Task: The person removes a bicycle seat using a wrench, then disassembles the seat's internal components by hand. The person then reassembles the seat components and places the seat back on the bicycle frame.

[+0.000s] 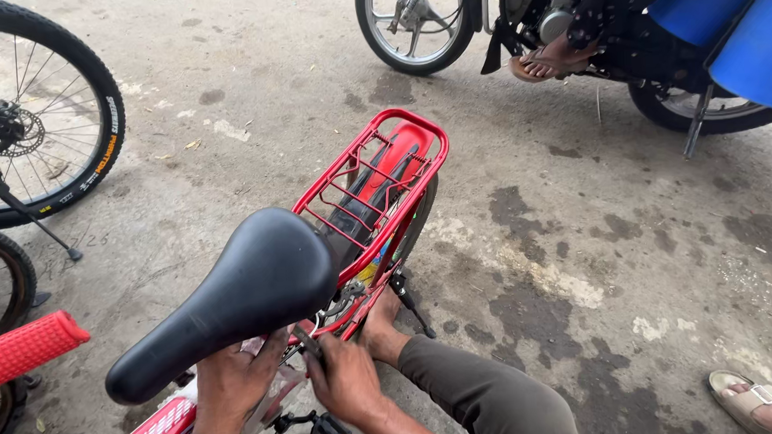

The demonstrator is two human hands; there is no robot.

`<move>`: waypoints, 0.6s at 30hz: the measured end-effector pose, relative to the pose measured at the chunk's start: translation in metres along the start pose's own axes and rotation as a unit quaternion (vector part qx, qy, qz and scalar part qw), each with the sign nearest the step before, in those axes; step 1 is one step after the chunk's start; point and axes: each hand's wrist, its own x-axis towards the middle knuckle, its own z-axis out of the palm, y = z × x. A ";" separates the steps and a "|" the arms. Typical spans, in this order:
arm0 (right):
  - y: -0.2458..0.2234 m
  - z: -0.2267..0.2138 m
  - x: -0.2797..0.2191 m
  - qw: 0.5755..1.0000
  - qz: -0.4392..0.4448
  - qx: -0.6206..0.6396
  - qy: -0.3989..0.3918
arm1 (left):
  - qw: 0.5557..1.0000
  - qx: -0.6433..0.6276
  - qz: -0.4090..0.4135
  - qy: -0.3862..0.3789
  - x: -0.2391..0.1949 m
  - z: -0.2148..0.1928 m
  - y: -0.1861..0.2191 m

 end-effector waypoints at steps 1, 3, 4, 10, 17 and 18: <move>-0.001 0.002 -0.003 1.000 -0.007 0.014 -0.015 | 0.997 0.019 0.072 -0.012 0.004 -0.004 -0.002; -0.010 0.018 -0.018 0.986 -0.016 0.141 -0.083 | 0.986 0.036 0.160 -0.017 0.007 -0.007 -0.003; -0.015 0.029 -0.023 0.971 -0.019 0.204 -0.120 | 0.984 0.035 0.175 -0.011 0.006 -0.009 -0.004; -0.060 0.072 -0.017 0.888 0.052 0.414 -0.192 | 0.969 -0.198 -0.144 -0.012 0.010 -0.025 0.016; -0.050 0.041 -0.025 0.930 0.064 0.293 -0.213 | 0.984 -0.158 -0.087 -0.001 0.007 -0.021 0.025; -0.053 0.041 -0.024 0.903 0.079 0.350 -0.237 | 0.983 -0.158 -0.096 -0.006 0.011 -0.022 0.022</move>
